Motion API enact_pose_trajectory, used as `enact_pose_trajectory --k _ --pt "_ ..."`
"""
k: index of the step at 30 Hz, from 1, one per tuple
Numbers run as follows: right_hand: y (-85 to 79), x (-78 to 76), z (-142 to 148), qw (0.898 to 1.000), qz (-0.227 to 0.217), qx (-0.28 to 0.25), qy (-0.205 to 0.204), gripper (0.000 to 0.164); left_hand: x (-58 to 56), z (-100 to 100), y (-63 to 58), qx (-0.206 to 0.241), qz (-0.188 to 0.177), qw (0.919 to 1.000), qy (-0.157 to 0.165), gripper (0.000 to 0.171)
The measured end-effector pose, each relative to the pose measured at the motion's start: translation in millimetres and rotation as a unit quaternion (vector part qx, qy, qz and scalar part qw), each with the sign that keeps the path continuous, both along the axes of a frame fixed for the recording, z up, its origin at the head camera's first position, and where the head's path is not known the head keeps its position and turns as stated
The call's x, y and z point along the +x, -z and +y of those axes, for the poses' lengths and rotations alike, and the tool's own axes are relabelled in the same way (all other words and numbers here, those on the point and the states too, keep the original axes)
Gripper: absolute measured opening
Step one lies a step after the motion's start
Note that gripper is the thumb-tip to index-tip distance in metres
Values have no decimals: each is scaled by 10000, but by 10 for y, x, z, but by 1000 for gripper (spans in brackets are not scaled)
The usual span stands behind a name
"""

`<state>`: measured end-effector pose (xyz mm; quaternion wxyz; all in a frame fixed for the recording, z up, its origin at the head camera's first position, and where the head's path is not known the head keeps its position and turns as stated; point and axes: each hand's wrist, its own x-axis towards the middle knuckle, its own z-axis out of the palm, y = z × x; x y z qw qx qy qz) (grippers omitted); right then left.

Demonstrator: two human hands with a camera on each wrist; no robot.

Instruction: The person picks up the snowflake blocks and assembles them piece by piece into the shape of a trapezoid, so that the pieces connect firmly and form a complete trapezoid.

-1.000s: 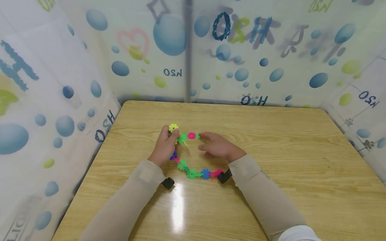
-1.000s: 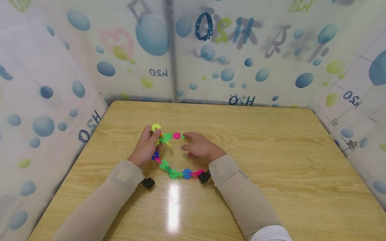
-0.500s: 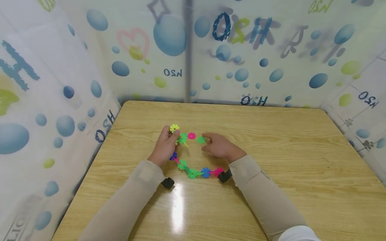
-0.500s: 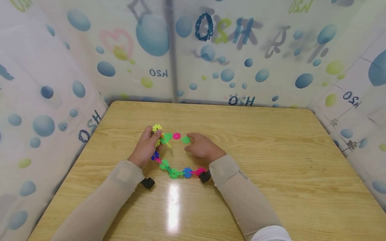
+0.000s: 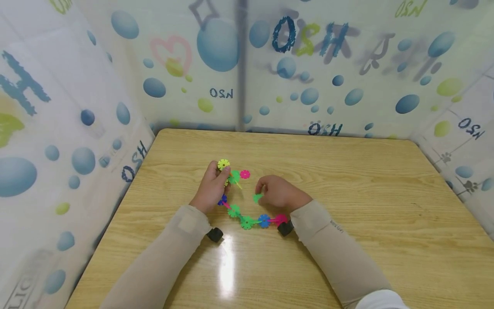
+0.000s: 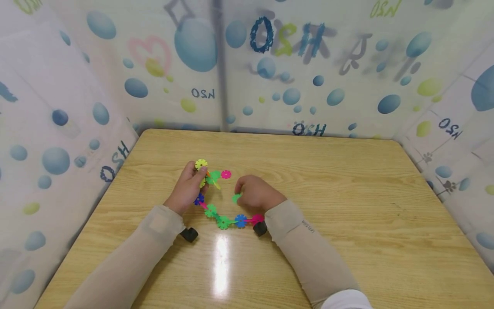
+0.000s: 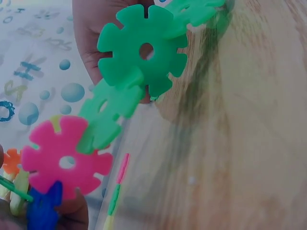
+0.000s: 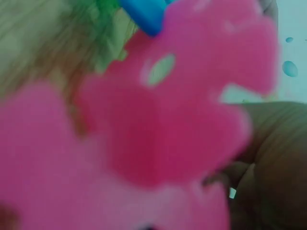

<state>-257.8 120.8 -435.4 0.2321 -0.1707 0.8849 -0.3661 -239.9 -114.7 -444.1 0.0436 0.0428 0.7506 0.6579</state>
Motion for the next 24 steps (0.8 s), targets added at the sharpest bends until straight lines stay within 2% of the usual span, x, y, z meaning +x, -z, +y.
enact_pose_trajectory --k 7,10,15,24 --pt "-51 21 -27 9997 92 -128 -182 9 -5 6 2 78 8 10000 39 24" --pt "-70 14 -56 9979 -73 -637 -96 7 -4 6 2 125 58 9999 92 25" --pt "-74 31 -129 9877 -155 -1545 178 9 -1 10 -11 175 103 9996 206 25" --pt "-72 79 -190 9811 -196 -1900 307 8 8 13 -17 225 102 9994 233 23"
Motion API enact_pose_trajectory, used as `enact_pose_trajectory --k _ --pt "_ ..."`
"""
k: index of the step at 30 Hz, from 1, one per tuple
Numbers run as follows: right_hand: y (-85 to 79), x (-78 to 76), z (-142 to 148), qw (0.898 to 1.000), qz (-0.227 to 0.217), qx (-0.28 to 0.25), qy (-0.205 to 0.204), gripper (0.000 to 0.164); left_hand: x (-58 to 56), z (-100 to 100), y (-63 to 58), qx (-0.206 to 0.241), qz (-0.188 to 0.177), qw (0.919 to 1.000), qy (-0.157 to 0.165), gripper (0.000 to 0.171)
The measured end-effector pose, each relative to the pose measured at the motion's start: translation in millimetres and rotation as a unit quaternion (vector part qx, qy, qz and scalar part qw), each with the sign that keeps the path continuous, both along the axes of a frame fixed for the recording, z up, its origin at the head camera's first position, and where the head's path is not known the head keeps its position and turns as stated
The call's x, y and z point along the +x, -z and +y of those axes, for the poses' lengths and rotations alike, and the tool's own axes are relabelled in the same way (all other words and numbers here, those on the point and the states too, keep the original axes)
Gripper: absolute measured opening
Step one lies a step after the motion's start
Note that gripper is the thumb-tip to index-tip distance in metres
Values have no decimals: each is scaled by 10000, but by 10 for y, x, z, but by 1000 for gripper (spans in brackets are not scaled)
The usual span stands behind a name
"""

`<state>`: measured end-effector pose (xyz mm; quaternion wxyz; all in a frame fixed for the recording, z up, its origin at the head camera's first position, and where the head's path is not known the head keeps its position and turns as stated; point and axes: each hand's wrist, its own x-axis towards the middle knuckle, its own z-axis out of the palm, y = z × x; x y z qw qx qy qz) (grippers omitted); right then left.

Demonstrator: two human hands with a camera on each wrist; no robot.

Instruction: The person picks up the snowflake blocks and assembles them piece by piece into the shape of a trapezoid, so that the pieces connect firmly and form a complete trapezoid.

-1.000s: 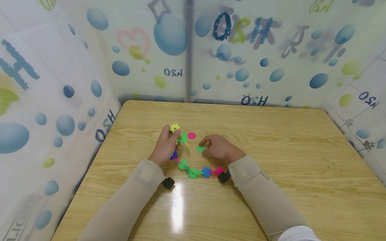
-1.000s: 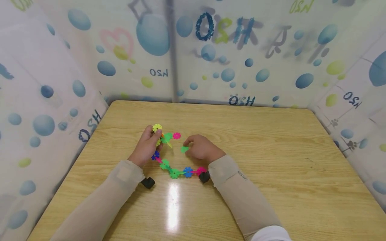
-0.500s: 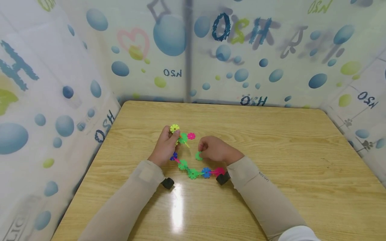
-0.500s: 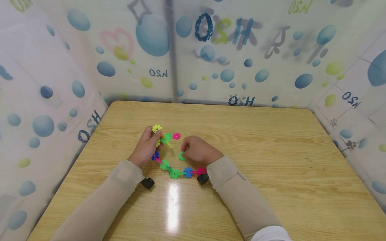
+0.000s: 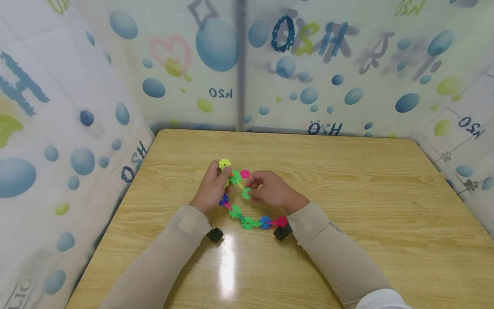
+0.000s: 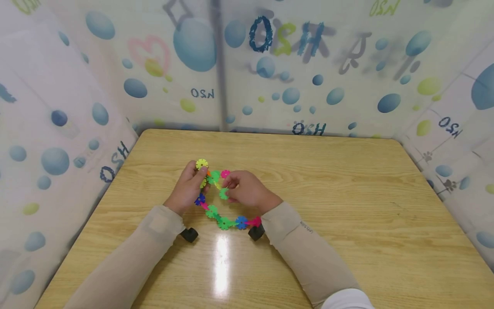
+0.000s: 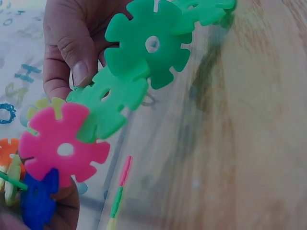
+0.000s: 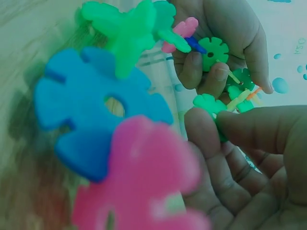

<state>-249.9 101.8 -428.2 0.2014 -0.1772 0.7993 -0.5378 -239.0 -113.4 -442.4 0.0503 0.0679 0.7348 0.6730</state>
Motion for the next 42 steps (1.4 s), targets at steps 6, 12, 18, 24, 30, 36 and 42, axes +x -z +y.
enact_pose_trajectory --k 6,12,18,24,30,36,42 --pt "12 8 -19 10000 -8 -52 7 12 5 1 -3 125 60 9999 -34 22" --pt "19 -1 -15 9998 124 168 1 18 9 2 -19 204 134 9997 -83 23" --pt "8 -4 -25 9996 228 123 -85 15 -1 -6 -5 189 128 9996 -150 24" --pt "19 4 -31 9997 225 25 -35 12 -2 -20 -6 221 182 9995 -105 24" --pt "22 6 -33 9996 82 -222 181 11 -1 -34 -7 215 173 9995 -136 24" --pt "6 15 -40 9987 12 -463 228 10 -5 -36 1 160 261 9995 -97 24" --pt "58 21 -71 9977 40 -626 266 8 2 -24 -13 194 277 9994 11 22"
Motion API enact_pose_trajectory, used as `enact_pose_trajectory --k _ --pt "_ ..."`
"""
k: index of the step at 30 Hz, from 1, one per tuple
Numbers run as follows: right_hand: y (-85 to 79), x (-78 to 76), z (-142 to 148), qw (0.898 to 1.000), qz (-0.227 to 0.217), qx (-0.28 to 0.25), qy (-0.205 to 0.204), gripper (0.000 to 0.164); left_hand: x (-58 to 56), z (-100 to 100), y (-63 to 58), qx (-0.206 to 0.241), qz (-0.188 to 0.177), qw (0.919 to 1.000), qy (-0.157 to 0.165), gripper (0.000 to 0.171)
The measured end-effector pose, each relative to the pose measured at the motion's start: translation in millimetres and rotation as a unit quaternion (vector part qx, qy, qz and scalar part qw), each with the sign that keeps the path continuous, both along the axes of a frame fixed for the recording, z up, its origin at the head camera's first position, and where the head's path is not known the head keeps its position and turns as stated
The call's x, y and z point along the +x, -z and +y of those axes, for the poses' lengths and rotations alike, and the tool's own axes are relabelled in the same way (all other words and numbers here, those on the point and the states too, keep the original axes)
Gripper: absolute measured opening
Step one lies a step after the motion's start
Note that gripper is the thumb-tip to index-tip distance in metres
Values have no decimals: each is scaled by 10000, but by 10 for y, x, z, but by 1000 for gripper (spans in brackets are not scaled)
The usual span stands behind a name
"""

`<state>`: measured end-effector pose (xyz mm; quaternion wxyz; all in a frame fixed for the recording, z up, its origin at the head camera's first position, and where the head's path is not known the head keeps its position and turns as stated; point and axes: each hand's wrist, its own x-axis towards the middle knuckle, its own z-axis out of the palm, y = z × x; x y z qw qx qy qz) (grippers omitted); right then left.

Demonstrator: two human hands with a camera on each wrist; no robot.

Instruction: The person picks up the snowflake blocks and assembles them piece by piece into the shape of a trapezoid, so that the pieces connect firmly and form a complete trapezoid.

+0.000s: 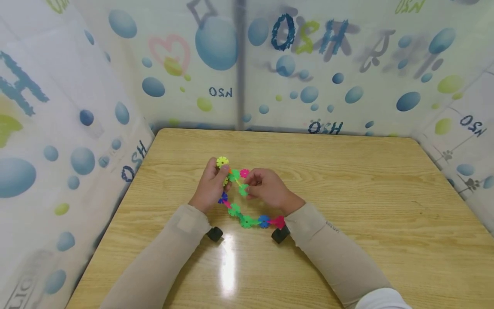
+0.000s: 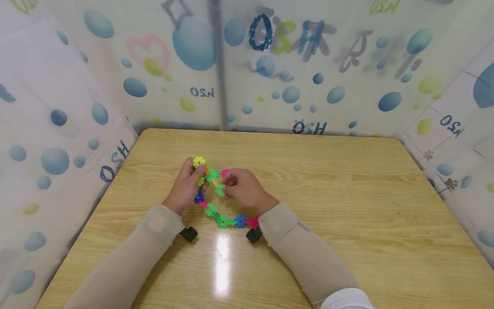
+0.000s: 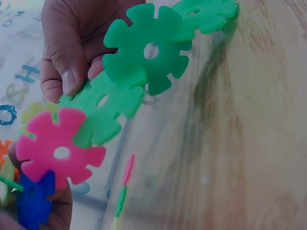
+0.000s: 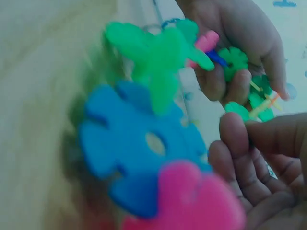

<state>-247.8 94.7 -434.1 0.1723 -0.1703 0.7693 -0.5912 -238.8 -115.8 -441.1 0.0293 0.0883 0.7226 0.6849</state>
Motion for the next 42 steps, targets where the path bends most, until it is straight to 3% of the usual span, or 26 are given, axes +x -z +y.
enact_pose_trajectory --k 5,10,15,19,27,30,34,38,42 --pt "1 20 -25 9999 40 -55 97 8 2 26 -19 67 45 10000 54 21" --pt "7 1 -9 9999 -94 -22 138 12 4 53 6 -24 -15 9999 -154 19" --pt "45 -52 40 9988 -411 246 68 41 12 65 38 -75 -194 9984 -533 18" --pt "93 -88 70 9958 -731 517 -210 64 18 52 47 -171 -338 9964 -764 20" --pt "109 -101 80 9898 -788 974 -675 83 -4 36 63 -306 -431 9957 -755 26" --pt "73 -80 87 9859 -311 1538 -579 80 -12 35 55 -275 -444 9960 -730 27" --pt "-19 -45 107 9710 349 2355 -227 56 -16 27 43 -210 -472 9957 -770 27" --pt "-96 -19 139 9636 450 2634 70 38 -23 18 52 -202 -532 9950 -818 26" --pt "-66 -34 174 9623 454 2680 27 38 -29 18 66 -184 -583 9948 -815 26"
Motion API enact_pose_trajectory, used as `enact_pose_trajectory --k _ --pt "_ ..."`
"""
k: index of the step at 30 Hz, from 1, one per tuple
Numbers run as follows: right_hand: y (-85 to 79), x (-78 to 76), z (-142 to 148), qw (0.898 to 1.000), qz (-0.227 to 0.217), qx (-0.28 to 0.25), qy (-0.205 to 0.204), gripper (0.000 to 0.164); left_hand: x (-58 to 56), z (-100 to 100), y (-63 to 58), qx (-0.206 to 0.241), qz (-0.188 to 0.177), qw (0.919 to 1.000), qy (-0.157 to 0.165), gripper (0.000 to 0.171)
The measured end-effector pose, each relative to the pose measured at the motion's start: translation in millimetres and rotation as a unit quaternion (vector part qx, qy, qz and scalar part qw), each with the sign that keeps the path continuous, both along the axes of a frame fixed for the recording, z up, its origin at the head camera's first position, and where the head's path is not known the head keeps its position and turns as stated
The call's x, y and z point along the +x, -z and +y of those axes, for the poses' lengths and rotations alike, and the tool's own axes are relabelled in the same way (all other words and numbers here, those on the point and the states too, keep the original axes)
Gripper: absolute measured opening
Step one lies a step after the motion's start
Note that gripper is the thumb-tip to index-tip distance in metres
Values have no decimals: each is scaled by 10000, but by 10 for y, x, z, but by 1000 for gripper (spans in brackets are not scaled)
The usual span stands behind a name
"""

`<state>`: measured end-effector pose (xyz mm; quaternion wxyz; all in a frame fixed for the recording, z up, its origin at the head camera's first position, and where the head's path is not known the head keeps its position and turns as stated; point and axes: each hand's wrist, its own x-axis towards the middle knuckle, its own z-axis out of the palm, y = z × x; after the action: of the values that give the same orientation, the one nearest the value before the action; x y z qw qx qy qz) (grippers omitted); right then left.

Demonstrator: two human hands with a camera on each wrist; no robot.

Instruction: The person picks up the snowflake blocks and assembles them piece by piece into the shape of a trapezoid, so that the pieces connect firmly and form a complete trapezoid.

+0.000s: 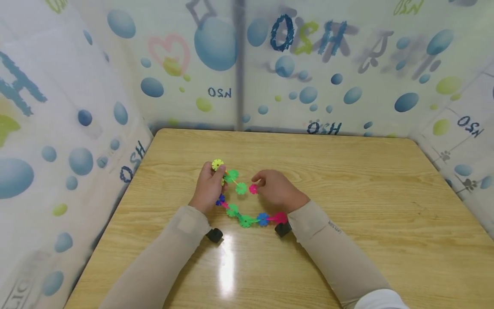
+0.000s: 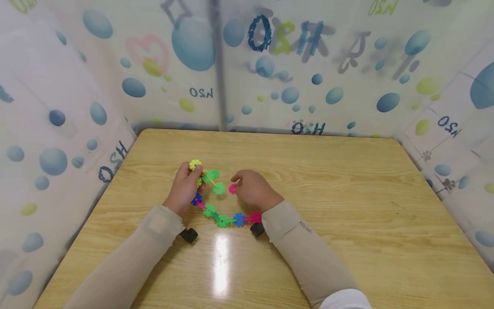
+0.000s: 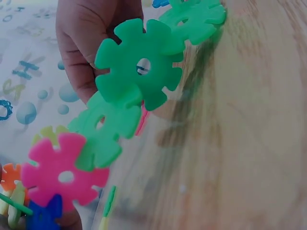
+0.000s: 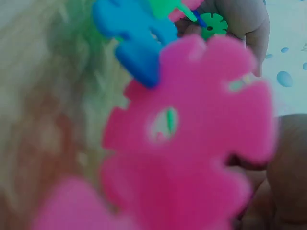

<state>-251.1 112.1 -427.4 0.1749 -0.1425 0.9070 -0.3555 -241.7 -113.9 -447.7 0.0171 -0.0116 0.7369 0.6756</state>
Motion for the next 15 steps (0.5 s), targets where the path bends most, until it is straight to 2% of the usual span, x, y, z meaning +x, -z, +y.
enact_pose_trajectory --k 4,10,15 --pt "69 -32 12 9997 -65 177 -149 41 7 5 -2 45 -26 10000 -31 26" --pt "81 -16 -23 9994 -32 316 -166 25 13 15 -14 64 17 9999 -78 25" --pt "82 -17 -44 9990 114 365 -241 20 13 1 -11 106 12 9999 -72 24"
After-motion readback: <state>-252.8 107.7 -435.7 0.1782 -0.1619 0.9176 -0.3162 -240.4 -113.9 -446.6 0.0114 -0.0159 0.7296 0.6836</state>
